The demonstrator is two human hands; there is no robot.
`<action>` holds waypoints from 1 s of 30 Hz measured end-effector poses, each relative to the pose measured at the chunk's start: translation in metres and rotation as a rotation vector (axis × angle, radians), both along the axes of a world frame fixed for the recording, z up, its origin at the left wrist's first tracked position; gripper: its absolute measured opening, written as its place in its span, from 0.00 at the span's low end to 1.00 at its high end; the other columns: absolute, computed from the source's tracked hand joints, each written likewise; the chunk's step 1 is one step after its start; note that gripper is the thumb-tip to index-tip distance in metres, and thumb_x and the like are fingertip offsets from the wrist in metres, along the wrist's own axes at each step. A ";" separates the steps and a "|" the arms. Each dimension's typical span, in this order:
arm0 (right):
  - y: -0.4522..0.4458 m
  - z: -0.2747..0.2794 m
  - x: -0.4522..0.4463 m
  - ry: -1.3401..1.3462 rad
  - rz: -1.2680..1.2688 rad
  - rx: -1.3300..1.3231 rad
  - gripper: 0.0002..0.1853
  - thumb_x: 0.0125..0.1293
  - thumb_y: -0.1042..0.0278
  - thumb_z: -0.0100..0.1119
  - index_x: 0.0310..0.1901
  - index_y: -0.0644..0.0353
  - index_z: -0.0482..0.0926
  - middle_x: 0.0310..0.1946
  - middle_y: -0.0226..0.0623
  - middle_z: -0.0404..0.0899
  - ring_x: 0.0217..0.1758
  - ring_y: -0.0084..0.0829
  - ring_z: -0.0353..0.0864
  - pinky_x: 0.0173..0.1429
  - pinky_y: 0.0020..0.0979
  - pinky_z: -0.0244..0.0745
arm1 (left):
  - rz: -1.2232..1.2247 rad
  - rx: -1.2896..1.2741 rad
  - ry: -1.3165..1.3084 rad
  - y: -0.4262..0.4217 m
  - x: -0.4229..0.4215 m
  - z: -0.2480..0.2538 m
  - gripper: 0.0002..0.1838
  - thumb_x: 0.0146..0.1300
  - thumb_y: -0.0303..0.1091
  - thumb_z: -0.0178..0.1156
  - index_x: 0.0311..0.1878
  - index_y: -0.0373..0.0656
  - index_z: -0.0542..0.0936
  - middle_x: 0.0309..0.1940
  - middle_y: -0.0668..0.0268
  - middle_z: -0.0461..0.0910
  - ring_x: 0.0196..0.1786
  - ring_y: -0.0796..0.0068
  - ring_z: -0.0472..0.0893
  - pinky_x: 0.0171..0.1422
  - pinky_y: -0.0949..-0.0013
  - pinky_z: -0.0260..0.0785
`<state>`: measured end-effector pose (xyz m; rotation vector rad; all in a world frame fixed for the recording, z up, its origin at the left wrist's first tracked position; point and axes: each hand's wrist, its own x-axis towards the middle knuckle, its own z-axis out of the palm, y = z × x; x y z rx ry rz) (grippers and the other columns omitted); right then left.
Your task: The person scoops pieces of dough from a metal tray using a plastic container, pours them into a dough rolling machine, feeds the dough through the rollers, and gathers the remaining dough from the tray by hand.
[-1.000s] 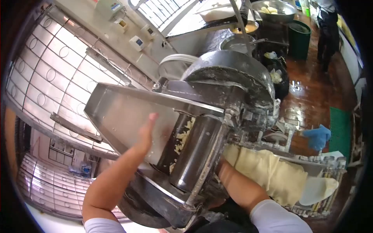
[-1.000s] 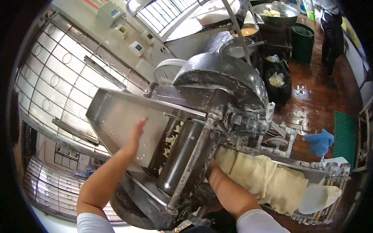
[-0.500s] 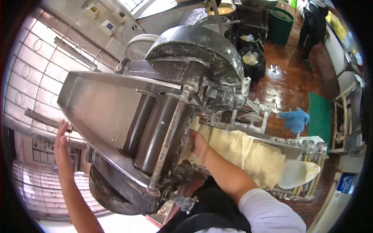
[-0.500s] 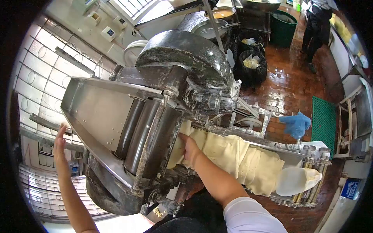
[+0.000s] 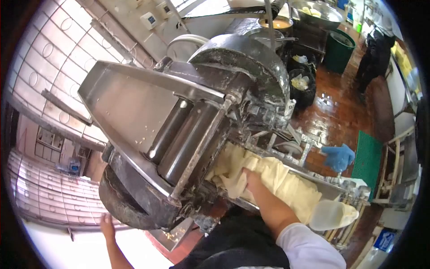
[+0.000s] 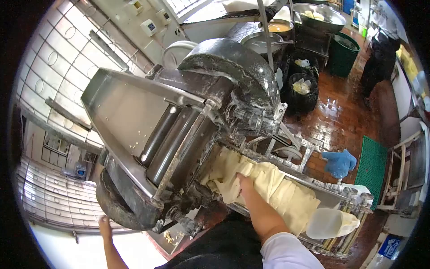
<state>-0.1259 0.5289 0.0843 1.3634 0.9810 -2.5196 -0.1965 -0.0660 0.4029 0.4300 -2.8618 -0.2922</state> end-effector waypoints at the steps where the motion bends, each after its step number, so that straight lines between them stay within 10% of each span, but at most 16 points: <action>1: 0.001 0.014 0.001 0.049 -0.084 -0.110 0.27 0.65 0.55 0.59 0.59 0.66 0.69 0.52 0.49 0.77 0.55 0.43 0.76 0.56 0.46 0.74 | -0.047 0.133 -0.126 -0.012 0.025 -0.025 0.26 0.67 0.47 0.55 0.51 0.28 0.77 0.49 0.44 0.79 0.55 0.51 0.76 0.63 0.59 0.65; 4: 0.009 0.030 0.004 0.060 -0.151 -0.214 0.24 0.68 0.54 0.55 0.58 0.64 0.70 0.52 0.47 0.76 0.55 0.44 0.76 0.57 0.47 0.74 | -0.132 0.216 -0.512 -0.063 0.115 -0.123 0.27 0.65 0.51 0.55 0.44 0.29 0.80 0.46 0.47 0.81 0.51 0.52 0.78 0.59 0.59 0.66; 7: 0.016 0.023 0.029 0.075 -0.076 -0.186 0.26 0.67 0.51 0.55 0.58 0.62 0.69 0.52 0.45 0.76 0.54 0.44 0.75 0.58 0.48 0.72 | 0.347 0.510 -1.136 -0.039 0.195 -0.164 0.27 0.62 0.54 0.58 0.58 0.45 0.78 0.41 0.63 0.80 0.47 0.62 0.78 0.50 0.52 0.71; 9: 0.026 0.049 0.049 0.046 0.075 -0.010 0.26 0.67 0.50 0.55 0.60 0.58 0.70 0.56 0.44 0.73 0.58 0.41 0.72 0.60 0.45 0.68 | 0.108 0.540 -1.308 0.042 0.219 -0.116 0.26 0.61 0.53 0.58 0.59 0.53 0.76 0.45 0.67 0.79 0.45 0.63 0.77 0.47 0.49 0.72; 14: 0.028 0.060 0.103 0.099 0.004 0.337 0.16 0.63 0.66 0.57 0.52 0.56 0.76 0.36 0.34 0.82 0.31 0.28 0.79 0.32 0.26 0.74 | -0.086 0.556 -1.255 -0.028 0.214 -0.216 0.23 0.59 0.48 0.57 0.58 0.54 0.76 0.45 0.64 0.78 0.45 0.61 0.78 0.45 0.52 0.73; 19: -0.015 0.076 0.113 -0.011 0.056 0.684 0.13 0.61 0.71 0.55 0.47 0.59 0.79 0.34 0.36 0.82 0.33 0.29 0.80 0.34 0.29 0.74 | -0.257 0.553 -0.872 -0.124 0.141 -0.340 0.21 0.60 0.47 0.57 0.54 0.49 0.78 0.44 0.62 0.79 0.43 0.65 0.79 0.37 0.67 0.73; 24: -0.041 -0.133 0.150 0.245 0.297 1.303 0.14 0.67 0.61 0.53 0.37 0.64 0.81 0.30 0.33 0.81 0.30 0.28 0.79 0.33 0.28 0.72 | 0.052 0.916 -0.769 -0.073 0.094 -0.277 0.22 0.61 0.52 0.59 0.48 0.44 0.78 0.41 0.65 0.80 0.36 0.71 0.78 0.37 0.64 0.70; 26: -0.101 0.029 0.156 -0.017 0.601 0.935 0.15 0.67 0.59 0.54 0.32 0.61 0.82 0.25 0.31 0.80 0.28 0.25 0.78 0.32 0.28 0.72 | 0.049 0.842 -0.909 -0.083 0.094 -0.291 0.24 0.61 0.53 0.59 0.55 0.47 0.77 0.45 0.65 0.81 0.42 0.67 0.80 0.41 0.62 0.72; 30: -0.116 -0.040 0.260 -0.074 0.686 1.072 0.17 0.60 0.51 0.62 0.29 0.59 0.82 0.19 0.39 0.80 0.23 0.34 0.79 0.31 0.35 0.74 | 0.109 0.615 -1.233 -0.113 0.108 -0.332 0.30 0.63 0.54 0.56 0.63 0.47 0.73 0.54 0.60 0.79 0.50 0.61 0.81 0.47 0.54 0.75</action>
